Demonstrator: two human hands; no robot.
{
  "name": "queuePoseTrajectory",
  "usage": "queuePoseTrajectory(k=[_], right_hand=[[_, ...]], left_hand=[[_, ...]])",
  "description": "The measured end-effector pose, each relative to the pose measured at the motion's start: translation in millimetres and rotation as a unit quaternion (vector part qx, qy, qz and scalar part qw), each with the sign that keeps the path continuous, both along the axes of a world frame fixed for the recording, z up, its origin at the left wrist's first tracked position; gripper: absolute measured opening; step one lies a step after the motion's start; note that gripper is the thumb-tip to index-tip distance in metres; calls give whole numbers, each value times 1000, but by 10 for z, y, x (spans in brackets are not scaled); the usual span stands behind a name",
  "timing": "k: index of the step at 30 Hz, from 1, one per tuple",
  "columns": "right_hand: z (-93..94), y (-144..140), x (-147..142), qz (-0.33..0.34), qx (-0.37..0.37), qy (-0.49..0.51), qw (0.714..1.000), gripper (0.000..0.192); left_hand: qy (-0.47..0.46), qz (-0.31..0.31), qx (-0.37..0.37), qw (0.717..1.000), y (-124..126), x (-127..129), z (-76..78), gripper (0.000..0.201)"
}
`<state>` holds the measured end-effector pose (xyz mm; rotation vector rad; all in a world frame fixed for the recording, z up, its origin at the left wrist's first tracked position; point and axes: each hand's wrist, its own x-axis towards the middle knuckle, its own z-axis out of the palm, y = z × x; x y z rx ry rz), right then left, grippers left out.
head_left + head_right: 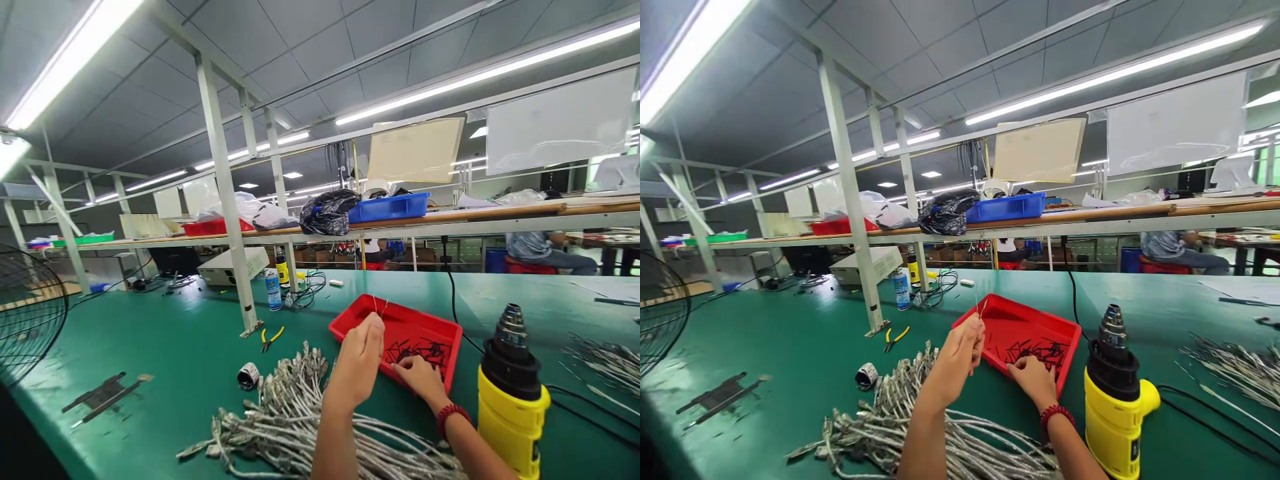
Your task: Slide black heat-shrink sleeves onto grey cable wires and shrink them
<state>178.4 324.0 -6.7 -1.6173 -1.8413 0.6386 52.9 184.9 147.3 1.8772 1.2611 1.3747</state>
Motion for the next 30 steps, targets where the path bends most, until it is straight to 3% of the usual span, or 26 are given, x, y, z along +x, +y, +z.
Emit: queuePoseTrajectory(k=[6,10,13,15,17,19,20,22,24,26,30], right_hand=[[8,-5,50,-28,51,106,993,16],[87,-104,75,-96,94,222,966,25],[252,-306,49,-106,125,341,926,43],[451,-513,33,-91,141,420,892,57],[726,-756,47,-61,149,499,852,55],[1044,-994,103,-14,113,666,737,41],[1195,-1098,143,9,100,708,699,37],[1429,-1262,221,39,88,742,663,34],[1525,-1371,265,24,109,746,657,33],[1496,-1442,262,4,137,728,672,32],[1334,-1530,215,34,153,643,749,31]], left_hand=[[-9,6,8,1000,32,79,50,36],[-86,64,21,994,98,144,42,40],[-112,45,2,993,97,230,8,44],[-121,1,-5,993,55,301,1,43],[-102,-27,4,994,-9,363,13,42],[-65,-34,19,997,-76,393,42,43],[-47,-40,22,998,-107,391,60,44],[-23,-61,8,998,-165,353,97,46],[-8,-94,-19,995,-220,282,130,45],[12,-133,-46,990,-275,205,157,43],[75,-202,-76,974,-344,119,202,40]])
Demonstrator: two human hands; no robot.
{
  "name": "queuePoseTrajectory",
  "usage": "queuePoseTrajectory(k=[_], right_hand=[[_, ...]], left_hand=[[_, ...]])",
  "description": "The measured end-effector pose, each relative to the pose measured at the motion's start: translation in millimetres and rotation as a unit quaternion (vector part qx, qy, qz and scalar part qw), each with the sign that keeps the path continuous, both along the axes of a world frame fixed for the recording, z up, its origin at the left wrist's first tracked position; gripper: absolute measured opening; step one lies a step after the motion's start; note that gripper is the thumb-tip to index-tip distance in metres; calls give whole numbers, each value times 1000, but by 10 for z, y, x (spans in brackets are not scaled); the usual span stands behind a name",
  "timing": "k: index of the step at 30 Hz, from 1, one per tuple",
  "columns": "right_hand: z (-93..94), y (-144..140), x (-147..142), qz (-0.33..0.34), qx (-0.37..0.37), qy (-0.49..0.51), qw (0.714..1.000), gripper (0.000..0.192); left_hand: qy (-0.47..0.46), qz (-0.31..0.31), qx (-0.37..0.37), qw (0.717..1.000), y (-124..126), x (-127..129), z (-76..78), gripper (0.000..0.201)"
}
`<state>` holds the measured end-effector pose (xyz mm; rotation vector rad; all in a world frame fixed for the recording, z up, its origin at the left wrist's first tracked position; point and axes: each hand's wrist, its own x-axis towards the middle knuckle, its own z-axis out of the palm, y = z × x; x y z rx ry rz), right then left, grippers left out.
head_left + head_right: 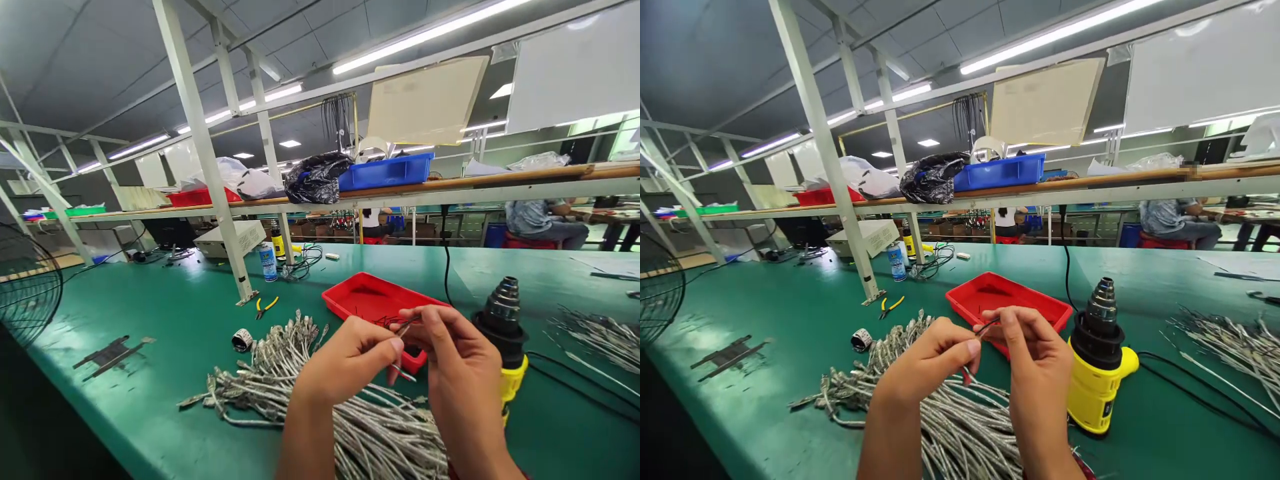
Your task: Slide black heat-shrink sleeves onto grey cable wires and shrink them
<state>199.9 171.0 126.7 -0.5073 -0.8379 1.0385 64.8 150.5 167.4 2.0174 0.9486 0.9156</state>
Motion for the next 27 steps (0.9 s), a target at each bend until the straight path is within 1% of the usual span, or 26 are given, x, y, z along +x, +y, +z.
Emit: queuePoseTrajectory(k=[3,6,8,11,15,22,24,27], right_hand=[[-30,-23,31,-11,16,-44,999,29],[4,-17,95,-54,24,-48,997,26],[26,-12,124,-83,30,-59,994,25],[46,-17,134,-98,39,-69,992,23],[75,-49,113,-88,53,-44,994,23],[117,-72,82,-35,68,0,997,20],[111,-60,83,-23,68,2,997,20],[100,-40,85,-23,70,-3,997,20]], left_hand=[[21,-16,2,1000,6,3,25,38],[16,-20,5,1000,39,20,37,37],[17,-32,5,999,57,27,37,37],[19,-45,5,999,69,30,32,38],[25,-40,4,999,72,28,25,38],[0,-63,8,998,57,24,21,36],[-8,-63,8,998,56,28,25,35],[-14,-62,6,998,61,39,31,33]])
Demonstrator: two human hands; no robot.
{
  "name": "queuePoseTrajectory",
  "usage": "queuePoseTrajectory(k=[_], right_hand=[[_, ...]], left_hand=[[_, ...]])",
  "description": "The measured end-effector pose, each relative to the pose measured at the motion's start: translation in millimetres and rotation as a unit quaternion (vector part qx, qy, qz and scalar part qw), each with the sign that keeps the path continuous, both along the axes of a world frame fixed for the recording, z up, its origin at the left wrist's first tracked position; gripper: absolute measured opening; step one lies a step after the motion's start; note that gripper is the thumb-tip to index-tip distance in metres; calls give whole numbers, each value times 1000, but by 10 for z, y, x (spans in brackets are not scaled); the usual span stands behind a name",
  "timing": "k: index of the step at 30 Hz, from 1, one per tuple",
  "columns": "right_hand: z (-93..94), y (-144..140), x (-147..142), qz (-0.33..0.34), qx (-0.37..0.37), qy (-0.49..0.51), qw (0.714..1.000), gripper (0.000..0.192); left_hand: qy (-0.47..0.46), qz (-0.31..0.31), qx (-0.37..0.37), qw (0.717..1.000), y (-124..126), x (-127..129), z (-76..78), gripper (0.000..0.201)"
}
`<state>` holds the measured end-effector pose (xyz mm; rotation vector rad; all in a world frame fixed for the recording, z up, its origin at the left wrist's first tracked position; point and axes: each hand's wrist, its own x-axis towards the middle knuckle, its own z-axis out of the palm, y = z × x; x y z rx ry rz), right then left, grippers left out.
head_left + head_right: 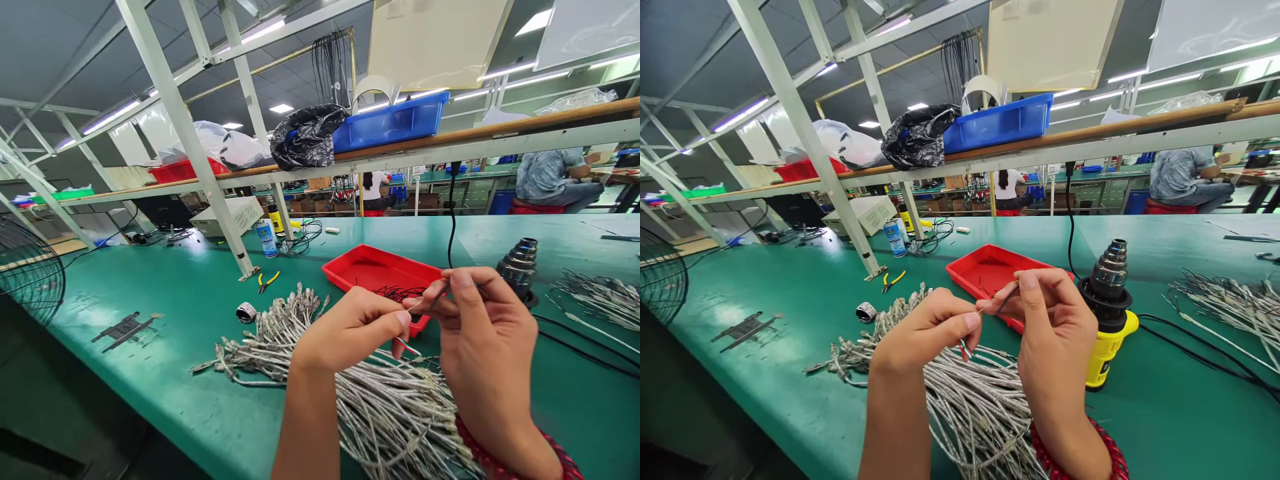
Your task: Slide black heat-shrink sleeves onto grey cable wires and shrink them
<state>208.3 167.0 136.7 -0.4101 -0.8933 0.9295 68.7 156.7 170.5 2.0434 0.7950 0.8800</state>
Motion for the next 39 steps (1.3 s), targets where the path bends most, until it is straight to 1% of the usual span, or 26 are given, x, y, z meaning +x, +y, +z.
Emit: queuePoseTrajectory(k=[4,9,12,19,22,28,34,39], right_hand=[[1,4,4,-10,-7,9,1000,22],[7,-9,13,-16,-9,13,1000,23],[-2,-11,17,-16,-14,11,1000,23],[17,4,12,0,-22,18,1000,25],[26,8,13,9,-23,18,1000,25],[30,-4,11,7,-14,13,1000,24],[48,9,-1,38,-17,40,998,25],[50,11,-13,43,-20,44,998,24]], left_hand=[[-1,-7,-10,1000,9,5,-3,33],[29,-6,-11,999,12,-3,-6,35],[29,-5,-10,1000,11,0,-1,33],[53,13,-6,999,20,0,-10,35],[61,12,-8,998,29,-5,-19,38],[53,12,-11,998,22,-11,-16,37],[52,9,-10,999,19,-12,-20,37],[51,12,-17,998,9,-9,-15,37]])
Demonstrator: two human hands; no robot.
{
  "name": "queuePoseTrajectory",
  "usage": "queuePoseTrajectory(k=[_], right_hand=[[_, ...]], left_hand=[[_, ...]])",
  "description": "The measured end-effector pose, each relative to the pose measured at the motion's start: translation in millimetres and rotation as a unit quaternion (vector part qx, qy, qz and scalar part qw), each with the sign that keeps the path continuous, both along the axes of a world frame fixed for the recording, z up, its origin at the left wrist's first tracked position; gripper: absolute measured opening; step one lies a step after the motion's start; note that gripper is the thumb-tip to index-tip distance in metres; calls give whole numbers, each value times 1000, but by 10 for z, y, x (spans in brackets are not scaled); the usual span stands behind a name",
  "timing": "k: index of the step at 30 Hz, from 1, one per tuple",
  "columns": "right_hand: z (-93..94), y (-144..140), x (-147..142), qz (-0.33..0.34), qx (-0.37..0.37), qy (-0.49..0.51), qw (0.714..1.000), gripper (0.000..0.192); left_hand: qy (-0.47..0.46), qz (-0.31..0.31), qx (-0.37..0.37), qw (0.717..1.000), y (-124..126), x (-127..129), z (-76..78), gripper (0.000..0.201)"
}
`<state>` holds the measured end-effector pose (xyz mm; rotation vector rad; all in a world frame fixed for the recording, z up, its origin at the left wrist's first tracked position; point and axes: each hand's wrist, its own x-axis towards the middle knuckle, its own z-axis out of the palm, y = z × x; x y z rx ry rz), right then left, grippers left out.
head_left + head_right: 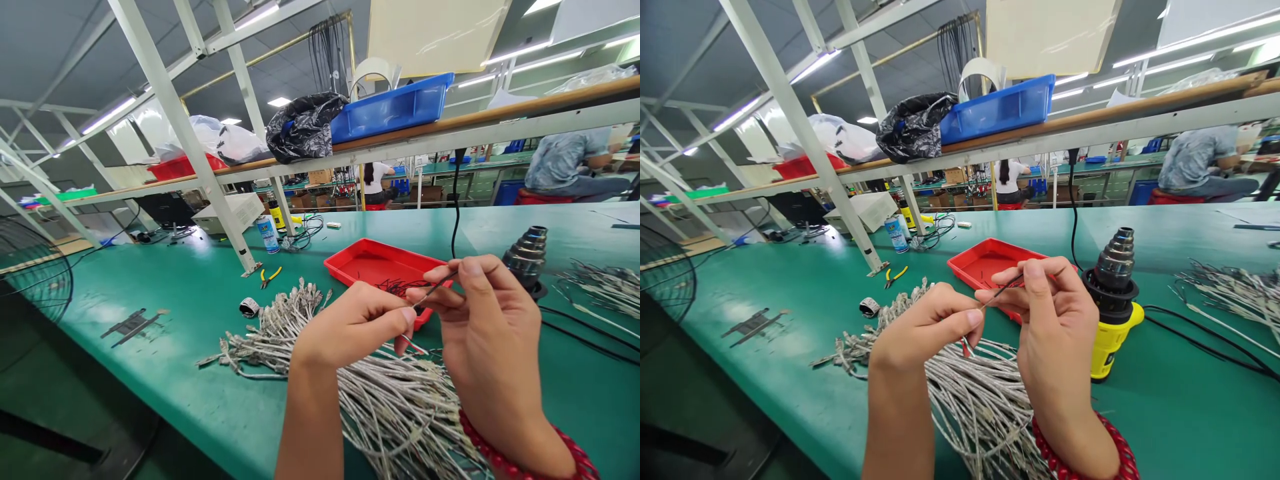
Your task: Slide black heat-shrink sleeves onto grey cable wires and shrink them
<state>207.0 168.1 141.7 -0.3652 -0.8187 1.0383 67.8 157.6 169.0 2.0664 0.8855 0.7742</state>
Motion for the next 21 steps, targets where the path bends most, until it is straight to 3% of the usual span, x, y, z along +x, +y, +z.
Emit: queuePoseTrajectory(k=[21], right_hand=[[-18,-4,8,10,12,6,1000,22]], left_hand=[[-1,-3,12,1000,-7,-17,-2,37]])
